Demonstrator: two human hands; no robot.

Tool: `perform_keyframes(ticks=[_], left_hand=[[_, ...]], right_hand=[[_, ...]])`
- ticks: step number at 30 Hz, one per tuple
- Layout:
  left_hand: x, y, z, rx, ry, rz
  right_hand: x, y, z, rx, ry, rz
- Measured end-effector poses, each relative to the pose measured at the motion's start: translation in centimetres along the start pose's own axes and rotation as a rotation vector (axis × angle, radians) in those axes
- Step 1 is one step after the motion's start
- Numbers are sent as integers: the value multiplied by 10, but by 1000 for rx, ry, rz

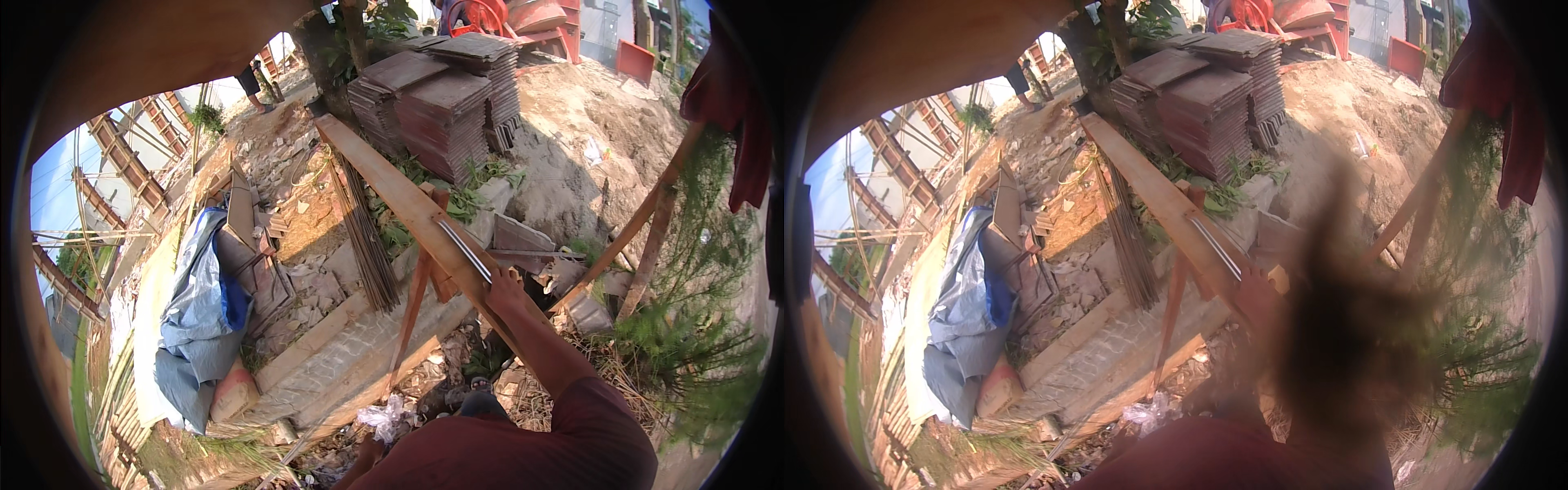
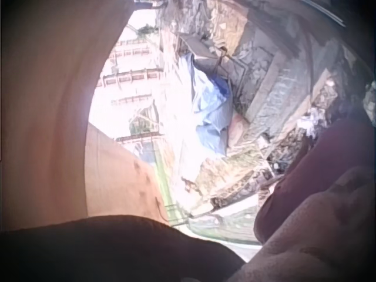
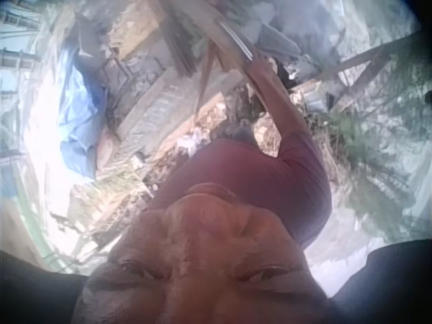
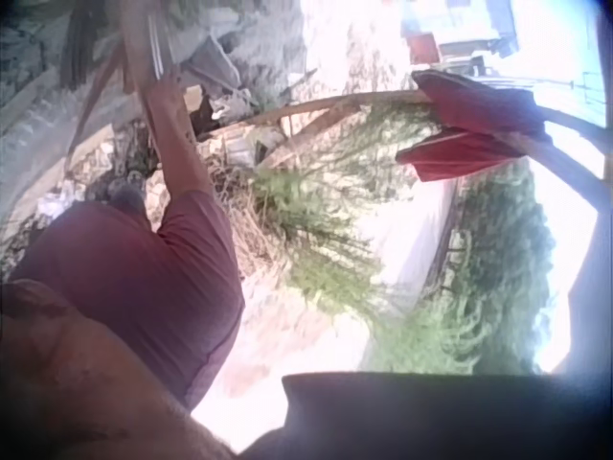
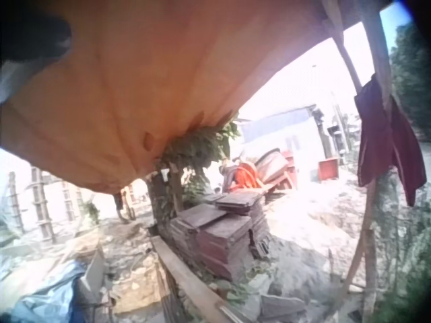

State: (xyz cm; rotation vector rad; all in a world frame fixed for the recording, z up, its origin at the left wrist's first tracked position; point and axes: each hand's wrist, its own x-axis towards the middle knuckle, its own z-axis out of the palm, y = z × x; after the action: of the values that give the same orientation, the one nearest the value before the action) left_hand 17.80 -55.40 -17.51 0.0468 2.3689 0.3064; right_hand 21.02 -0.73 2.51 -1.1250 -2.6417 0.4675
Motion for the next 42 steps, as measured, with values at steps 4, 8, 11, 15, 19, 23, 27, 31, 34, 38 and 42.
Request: perform_keyframes(ticks=[4, 8, 11, 15, 19, 23, 27, 31, 34, 38, 42], left_hand=[[4, -16, 16, -51, 91, 97], [-7, 0, 9, -89, 41, 51], [-1, -4, 12, -130, 53, 65], [5, -22, 3, -91, 6, 86], [70, -57, -43, 197, -365, 31], [54, 73, -247, 156, 496, 179], [-126, 282, -465, 172, 613, 222], [-245, 358, -512, 160, 824, 505], [-240, 339, -519, -17, 849, 519], [-9, 246, -425, -44, 783, 597], [89, 51, -146, -159, 256, 249]], right_hand=[[-3, -4, -8, 1, -4, 6], [-4, -3, -13, 19, 2, 17], [-5, -8, -14, -1, 41, 5], [-2, -19, -9, -40, 29, 1], [-1, -18, 7, -8, 63, -117], [-7, -30, 0, -122, -1, -233], [10, 5, 4, -150, -86, -125], [10, 20, 10, -117, -67, -137], [9, -2, 20, -141, 71, -240], [0, -16, 4, -148, 116, -174], [-8, -21, -14, -180, 77, -110]])
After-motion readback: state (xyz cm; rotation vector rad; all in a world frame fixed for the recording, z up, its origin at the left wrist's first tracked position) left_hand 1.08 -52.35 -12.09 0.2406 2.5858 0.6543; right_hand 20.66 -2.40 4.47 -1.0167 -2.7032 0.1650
